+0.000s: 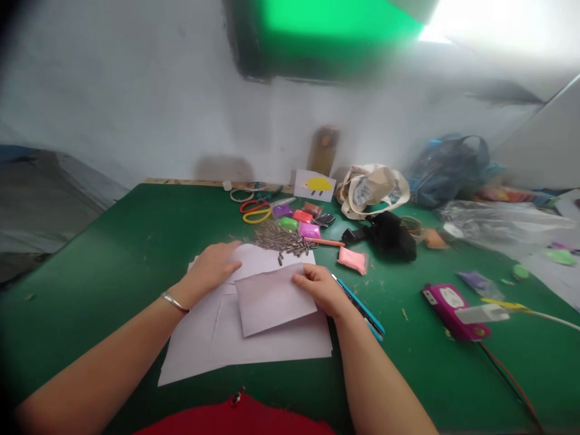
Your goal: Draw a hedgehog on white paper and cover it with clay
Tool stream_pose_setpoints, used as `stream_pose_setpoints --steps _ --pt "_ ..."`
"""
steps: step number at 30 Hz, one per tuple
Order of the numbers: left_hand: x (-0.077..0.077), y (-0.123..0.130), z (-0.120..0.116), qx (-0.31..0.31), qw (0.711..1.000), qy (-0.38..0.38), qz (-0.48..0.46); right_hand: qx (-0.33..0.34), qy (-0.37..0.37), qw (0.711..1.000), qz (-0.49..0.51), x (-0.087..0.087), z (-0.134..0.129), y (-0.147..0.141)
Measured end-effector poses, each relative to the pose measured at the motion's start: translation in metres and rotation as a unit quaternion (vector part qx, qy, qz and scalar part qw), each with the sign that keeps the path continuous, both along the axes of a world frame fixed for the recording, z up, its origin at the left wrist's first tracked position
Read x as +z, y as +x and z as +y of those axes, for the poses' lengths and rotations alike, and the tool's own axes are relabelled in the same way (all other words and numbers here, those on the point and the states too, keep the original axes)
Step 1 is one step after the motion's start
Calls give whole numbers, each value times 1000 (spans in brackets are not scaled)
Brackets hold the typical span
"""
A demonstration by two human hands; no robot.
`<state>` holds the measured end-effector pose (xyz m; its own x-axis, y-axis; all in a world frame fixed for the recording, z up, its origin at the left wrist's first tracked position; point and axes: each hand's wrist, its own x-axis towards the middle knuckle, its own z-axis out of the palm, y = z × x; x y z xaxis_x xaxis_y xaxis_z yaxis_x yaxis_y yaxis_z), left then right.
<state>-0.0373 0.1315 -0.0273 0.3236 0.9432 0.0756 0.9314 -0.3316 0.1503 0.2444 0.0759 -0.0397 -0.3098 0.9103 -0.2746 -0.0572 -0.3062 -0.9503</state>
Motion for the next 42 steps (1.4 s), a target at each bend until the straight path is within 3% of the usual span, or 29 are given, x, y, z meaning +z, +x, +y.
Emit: stream_pose_setpoints --steps 5,9,11,14,16,19,23,26,30,34,42 --pt "8 -19 10 46 998 32 -5 33 35 997 -64 -2 2 0" --pt "26 -24 2 97 984 139 -45 37 10 999 -29 2 2 2" --pt "29 -17 -16 24 988 132 -80 32 -30 999 18 4 2 7" --pt "17 -3 -46 -113 992 23 -44 -18 -60 996 65 5 2 18" --pt "5 0 -56 -121 992 -16 6 -55 -55 993 90 5 2 22" --pt "-5 -6 -53 -82 996 -29 34 -69 -53 990 107 4 1 22" --pt "7 -9 -49 -55 997 9 47 -51 -66 992 98 5 -1 14" --pt "16 3 -69 -132 991 0 26 -39 -73 992 96 4 -2 16" --pt "13 22 -103 -243 968 -65 4 -104 -52 988 105 2 0 28" --pt "8 30 -111 -259 963 -77 -12 -131 -39 984 112 1 2 29" --pt "7 36 -89 -249 965 -65 -53 -174 -30 980 89 0 8 6"
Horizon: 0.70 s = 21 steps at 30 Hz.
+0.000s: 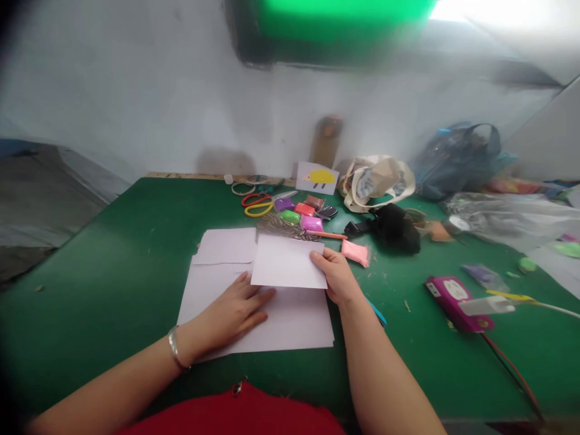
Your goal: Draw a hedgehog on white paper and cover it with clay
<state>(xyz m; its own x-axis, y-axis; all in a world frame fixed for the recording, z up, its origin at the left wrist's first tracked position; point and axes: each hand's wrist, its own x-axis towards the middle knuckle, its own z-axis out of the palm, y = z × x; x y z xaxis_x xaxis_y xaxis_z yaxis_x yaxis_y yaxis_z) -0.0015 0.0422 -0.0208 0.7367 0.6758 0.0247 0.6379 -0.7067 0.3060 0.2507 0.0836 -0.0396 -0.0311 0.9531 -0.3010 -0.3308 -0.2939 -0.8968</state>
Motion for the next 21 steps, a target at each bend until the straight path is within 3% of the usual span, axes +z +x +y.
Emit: stream_pose_setpoints --steps 8,11,14,16,18,21 --pt "-10 -8 20 10 997 62 -41 -19 9 1000 -18 -5 2 2" --pt "-7 -17 22 78 979 126 -139 -7 4 1000 -25 -4 2 3" --pt "3 -21 15 203 926 168 -270 33 9 999 -38 -4 0 1" --pt "10 -17 11 235 927 119 -268 49 22 997 -50 -5 -2 -3" --pt "15 -9 9 268 934 21 -235 56 36 996 -60 -6 -3 -9" --pt "18 1 11 339 907 -109 -224 64 53 993 -80 -7 -6 -17"
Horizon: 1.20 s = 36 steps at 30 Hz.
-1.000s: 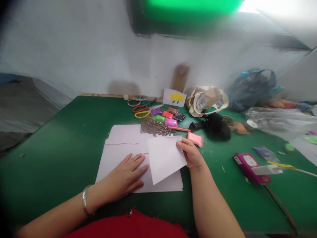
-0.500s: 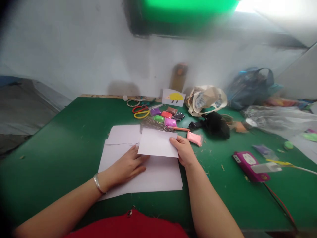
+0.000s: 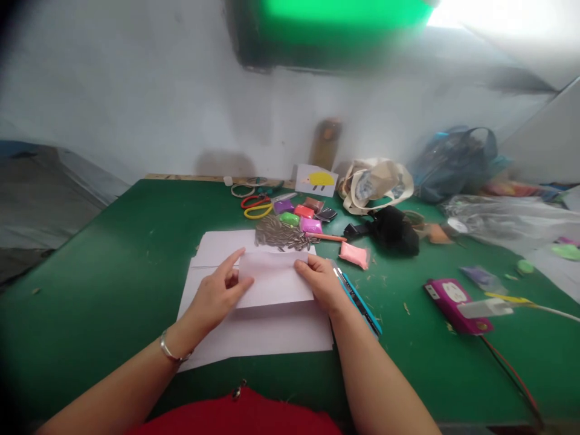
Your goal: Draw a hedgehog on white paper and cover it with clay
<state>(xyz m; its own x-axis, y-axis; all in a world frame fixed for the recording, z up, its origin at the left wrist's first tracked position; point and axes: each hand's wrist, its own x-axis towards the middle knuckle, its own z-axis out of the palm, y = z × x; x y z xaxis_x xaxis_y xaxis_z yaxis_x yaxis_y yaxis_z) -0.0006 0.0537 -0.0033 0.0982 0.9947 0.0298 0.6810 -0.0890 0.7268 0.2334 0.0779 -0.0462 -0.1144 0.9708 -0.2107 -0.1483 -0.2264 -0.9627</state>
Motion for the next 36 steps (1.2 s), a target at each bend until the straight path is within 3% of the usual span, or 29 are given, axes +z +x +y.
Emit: stream_pose_setpoints --steps 4,6,9,11,13,15,17,20,23,27,29,32,36 --pt "4 -12 5 36 995 -57 -70 8 7 1000 -17 0 -1 -3" --pt "9 -32 3 76 995 -49 -47 7 8 1000 -17 0 0 -1" --pt "21 -61 -9 185 981 33 40 -5 8 1000 -26 -3 2 3" --pt "27 -68 -19 203 966 117 104 -1 12 999 -46 -4 3 2" --pt "27 -60 -27 129 958 226 122 22 28 996 -81 -4 3 -3" --pt "19 -40 -31 -26 949 295 106 33 74 982 -172 -3 1 -10" --pt "5 -17 -30 -181 939 267 120 18 128 950 -283 -3 -1 -16" --pt "-20 7 -25 -271 917 220 192 -18 176 880 -441 -3 -7 -20" --pt "-34 11 -23 -284 909 195 233 -30 198 816 -542 3 -9 -14" --pt "-38 6 -24 -289 908 190 236 -77 237 787 -564 23 1 10" --pt "-37 5 -24 -289 907 191 238 -78 247 743 -616 34 13 25" --pt "-37 6 -24 -284 910 198 228 -23 223 668 -710 42 35 43" --pt "-36 9 -27 -272 915 200 221 13 165 589 -791 34 59 50"
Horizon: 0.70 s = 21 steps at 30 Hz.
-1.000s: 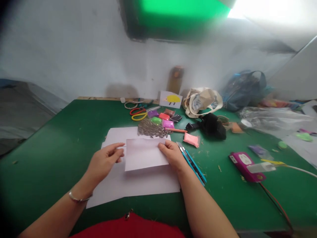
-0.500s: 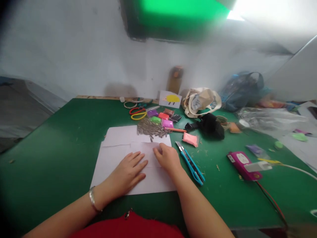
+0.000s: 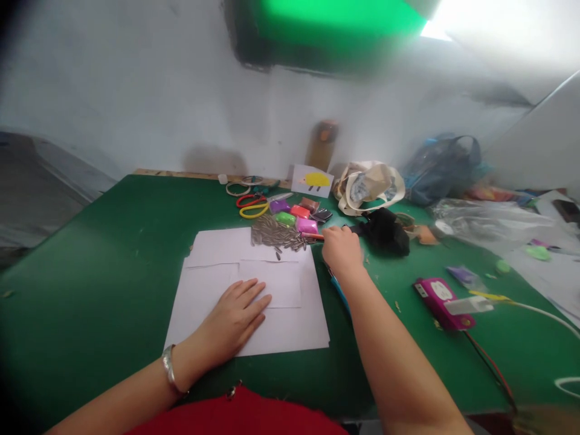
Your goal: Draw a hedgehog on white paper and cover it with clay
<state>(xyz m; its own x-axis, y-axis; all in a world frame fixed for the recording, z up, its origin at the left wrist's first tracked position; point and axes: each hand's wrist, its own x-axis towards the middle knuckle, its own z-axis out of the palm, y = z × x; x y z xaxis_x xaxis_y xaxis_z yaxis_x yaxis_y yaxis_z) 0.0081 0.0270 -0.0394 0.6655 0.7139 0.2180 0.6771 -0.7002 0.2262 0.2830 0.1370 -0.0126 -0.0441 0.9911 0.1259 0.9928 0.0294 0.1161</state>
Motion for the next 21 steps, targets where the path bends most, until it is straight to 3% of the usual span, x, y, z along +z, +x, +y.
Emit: stream_pose_setpoints --steps 5,9,11,13,15,17,19,21 --pt "3 2 -5 11 1000 -5 -17 9 -5 1000 -16 -17 8 -4" --pt "7 0 -7 11 997 0 -80 18 45 999 6 -12 2 4" --pt "10 -2 -5 15 990 -4 -143 28 101 992 76 -2 -5 6" --pt "16 -2 -2 35 977 -23 -208 34 145 967 208 10 -18 -1" --pt "23 -1 3 76 961 -71 -256 36 114 908 402 20 -36 -19" --pt "31 2 8 125 938 -153 -286 64 22 793 606 25 -57 -46" --pt "39 5 12 141 910 -223 -319 91 -61 680 725 24 -75 -75" --pt "44 8 14 134 896 -270 -326 86 -113 603 785 18 -87 -97"
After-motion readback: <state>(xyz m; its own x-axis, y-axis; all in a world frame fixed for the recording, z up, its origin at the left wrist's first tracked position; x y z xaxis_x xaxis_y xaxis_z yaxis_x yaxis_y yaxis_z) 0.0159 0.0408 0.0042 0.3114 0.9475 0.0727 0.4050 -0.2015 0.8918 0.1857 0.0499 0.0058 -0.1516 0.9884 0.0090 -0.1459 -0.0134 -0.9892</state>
